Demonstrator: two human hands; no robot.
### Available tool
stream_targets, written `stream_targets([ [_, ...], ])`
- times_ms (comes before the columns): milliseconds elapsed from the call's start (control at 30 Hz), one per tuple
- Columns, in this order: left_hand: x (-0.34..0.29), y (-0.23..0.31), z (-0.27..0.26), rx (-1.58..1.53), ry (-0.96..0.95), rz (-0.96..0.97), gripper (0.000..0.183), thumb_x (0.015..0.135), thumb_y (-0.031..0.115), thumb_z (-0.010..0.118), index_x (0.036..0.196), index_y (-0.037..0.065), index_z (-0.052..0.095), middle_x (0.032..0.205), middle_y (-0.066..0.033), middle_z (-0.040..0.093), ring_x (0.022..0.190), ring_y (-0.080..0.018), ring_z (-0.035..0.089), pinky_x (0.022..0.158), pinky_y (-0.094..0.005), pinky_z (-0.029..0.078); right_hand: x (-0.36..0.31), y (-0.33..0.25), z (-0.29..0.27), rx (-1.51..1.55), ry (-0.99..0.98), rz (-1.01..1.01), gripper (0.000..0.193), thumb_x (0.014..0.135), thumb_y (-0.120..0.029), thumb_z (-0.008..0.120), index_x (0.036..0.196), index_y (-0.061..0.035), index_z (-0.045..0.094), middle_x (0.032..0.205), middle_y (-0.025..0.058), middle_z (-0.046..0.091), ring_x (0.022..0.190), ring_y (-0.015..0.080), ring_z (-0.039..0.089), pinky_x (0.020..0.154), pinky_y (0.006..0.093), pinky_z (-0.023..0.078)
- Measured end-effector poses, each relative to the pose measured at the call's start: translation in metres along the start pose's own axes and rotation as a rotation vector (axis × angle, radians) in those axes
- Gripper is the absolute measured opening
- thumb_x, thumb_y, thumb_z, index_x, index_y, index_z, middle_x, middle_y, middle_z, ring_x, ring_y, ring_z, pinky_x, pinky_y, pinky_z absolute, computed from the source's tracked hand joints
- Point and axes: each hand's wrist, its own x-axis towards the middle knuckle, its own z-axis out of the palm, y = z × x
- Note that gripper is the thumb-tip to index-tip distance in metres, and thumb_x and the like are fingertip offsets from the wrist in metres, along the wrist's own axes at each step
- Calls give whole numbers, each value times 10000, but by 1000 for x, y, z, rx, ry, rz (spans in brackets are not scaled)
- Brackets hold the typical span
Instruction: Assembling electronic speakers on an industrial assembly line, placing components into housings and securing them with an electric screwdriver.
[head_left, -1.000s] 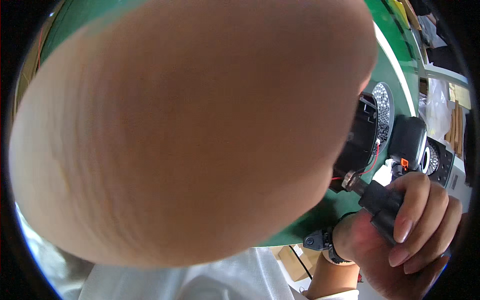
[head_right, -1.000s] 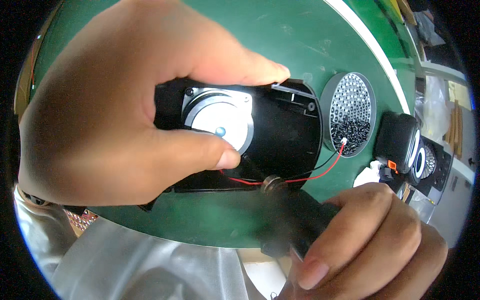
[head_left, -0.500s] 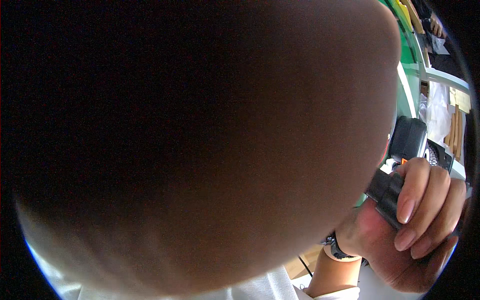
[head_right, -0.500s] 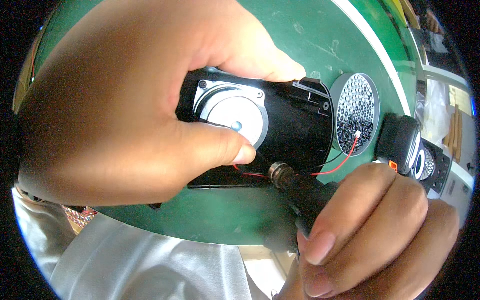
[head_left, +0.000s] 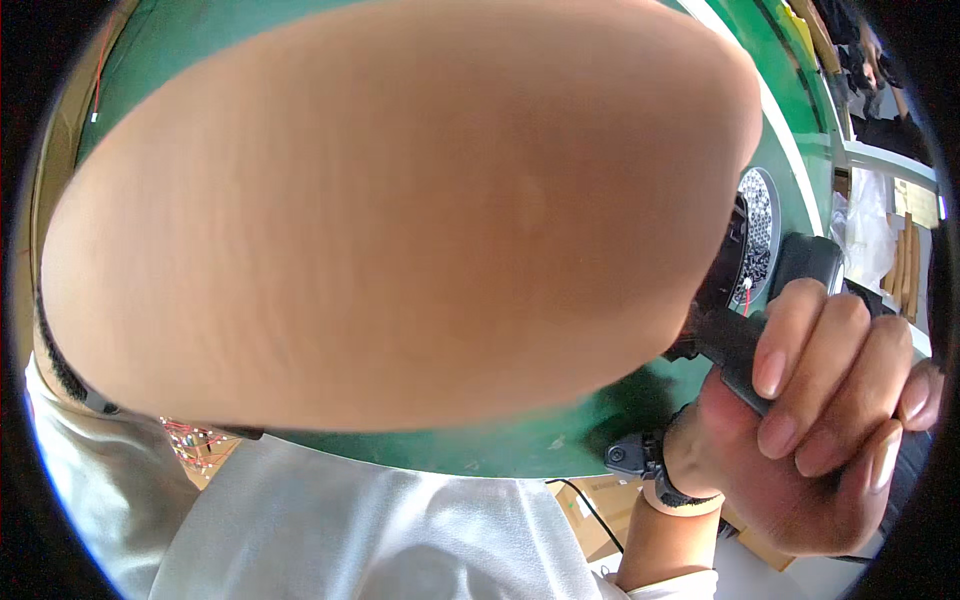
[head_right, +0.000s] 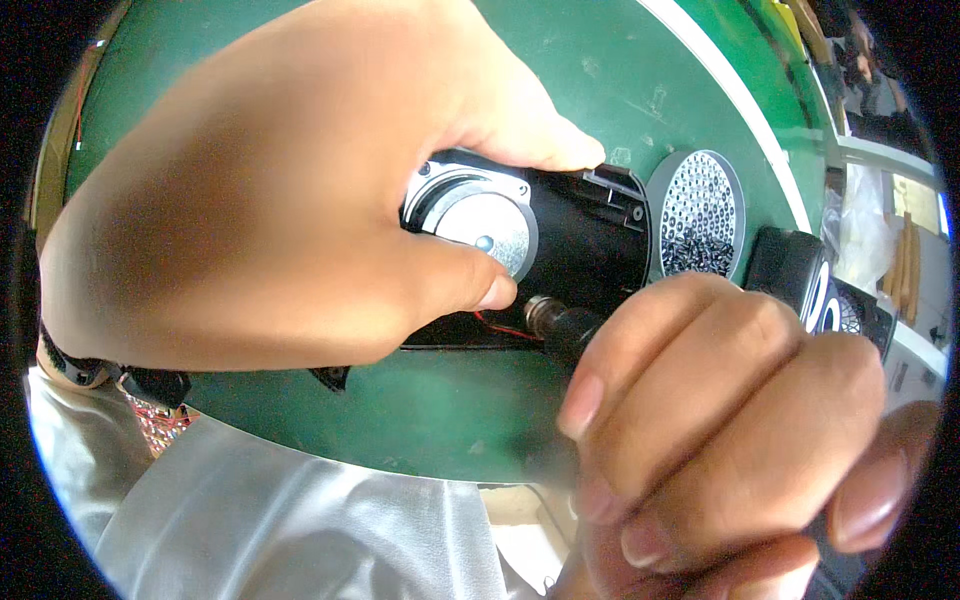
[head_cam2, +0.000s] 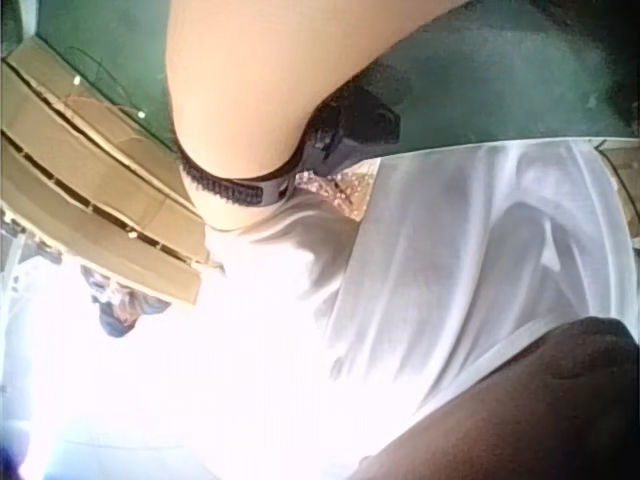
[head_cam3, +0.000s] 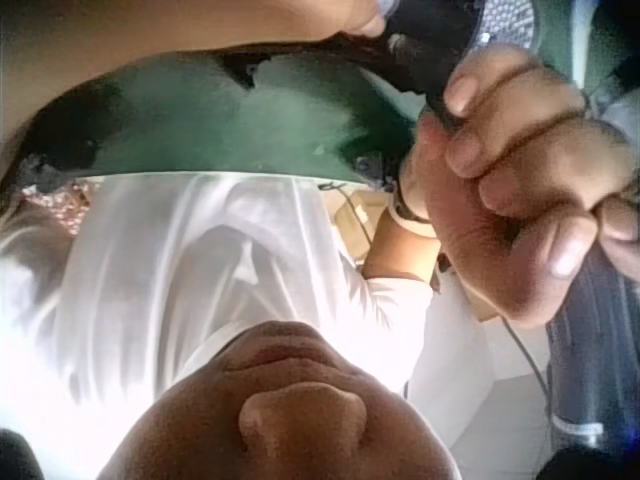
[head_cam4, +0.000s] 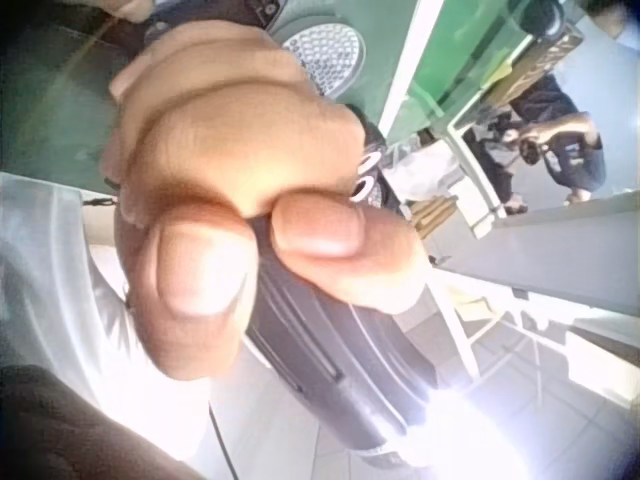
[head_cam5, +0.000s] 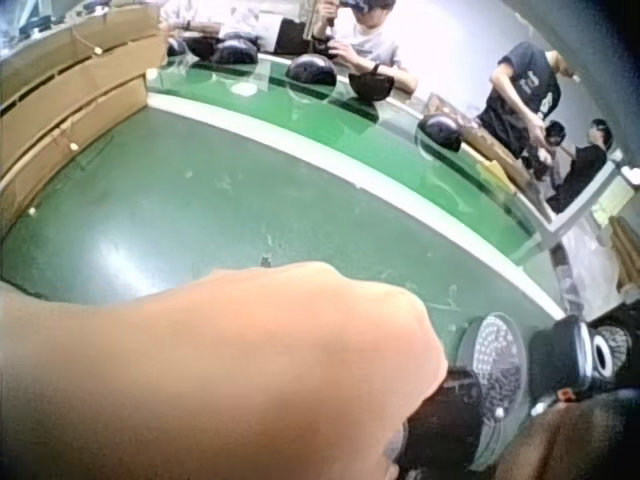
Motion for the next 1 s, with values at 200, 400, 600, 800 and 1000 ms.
stream_targets([
  [200,17,2,-3,75,-12,57,516,694,44,767,1201,-36,703,1113,-221,735,977,-347,724,876,-364,553,-6,13,1,61,-40,40,208,947,-154,525,1140,-99,469,695,-18,483,591,117,482,663,341,419],
  [400,11,-8,-21,-78,-57,94,496,727,79,763,1205,-31,697,1057,-238,729,961,-368,706,869,-389,541,22,-32,-26,210,34,-63,143,893,-171,578,846,-63,496,742,-7,461,656,96,461,711,303,367],
  [600,30,5,-42,-303,-371,-187,454,1105,306,447,1282,-67,635,1198,-225,701,1205,-308,643,1050,-357,483,31,-33,-88,-187,585,-319,355,996,-210,515,1208,75,525,1124,198,569,1070,297,576,1060,488,417],
  [800,36,0,-44,-520,-324,-328,794,1084,588,269,1431,-85,512,1336,-231,634,1259,-249,592,1095,-323,427,18,-31,-80,-1064,713,-572,424,991,-130,542,1270,188,516,1357,264,529,1276,333,546,1171,465,374],
  [1000,34,-3,-44,-472,-334,-283,834,1073,618,233,1507,-74,404,1366,-242,614,1305,-262,554,1135,-345,385,-12,-9,-19,-936,-388,172,1289,528,-462,980,1538,36,353,1566,243,397,1451,381,392,1151,469,356],
])
